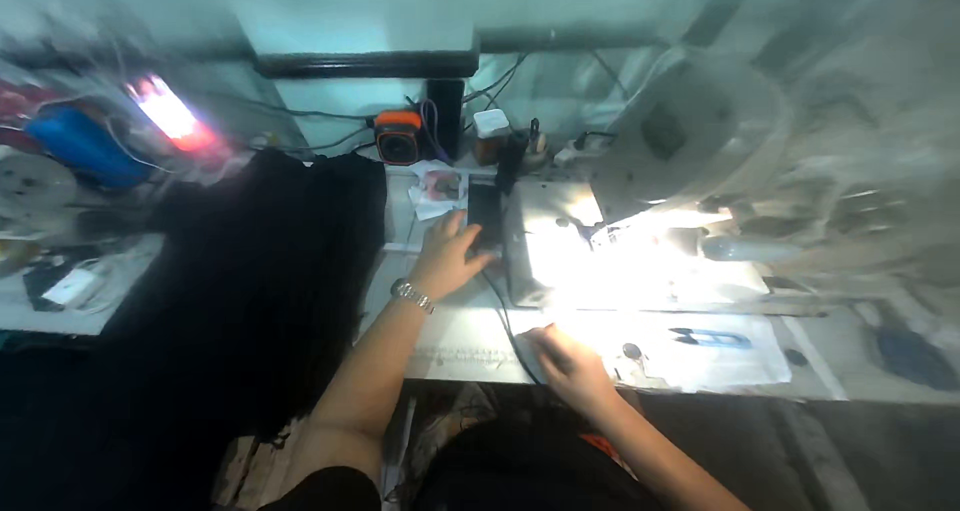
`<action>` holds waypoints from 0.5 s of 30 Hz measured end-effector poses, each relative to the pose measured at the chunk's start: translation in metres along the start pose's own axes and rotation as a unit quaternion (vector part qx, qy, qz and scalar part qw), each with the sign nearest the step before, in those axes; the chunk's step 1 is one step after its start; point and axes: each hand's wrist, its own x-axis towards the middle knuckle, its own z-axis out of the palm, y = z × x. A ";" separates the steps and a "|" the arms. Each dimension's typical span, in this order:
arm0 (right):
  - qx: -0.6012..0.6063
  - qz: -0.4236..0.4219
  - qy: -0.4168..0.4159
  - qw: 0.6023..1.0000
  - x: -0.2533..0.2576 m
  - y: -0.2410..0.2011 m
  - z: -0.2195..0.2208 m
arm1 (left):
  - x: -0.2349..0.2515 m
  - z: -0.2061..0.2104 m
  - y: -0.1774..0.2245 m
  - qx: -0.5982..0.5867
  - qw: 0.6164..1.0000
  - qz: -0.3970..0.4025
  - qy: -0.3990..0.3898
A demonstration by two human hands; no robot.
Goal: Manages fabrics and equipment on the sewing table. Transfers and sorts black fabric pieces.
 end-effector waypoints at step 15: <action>-0.009 -0.002 0.019 1.000 -0.003 0.003 0.007 | 0.023 0.017 0.001 0.150 0.986 0.053 -0.042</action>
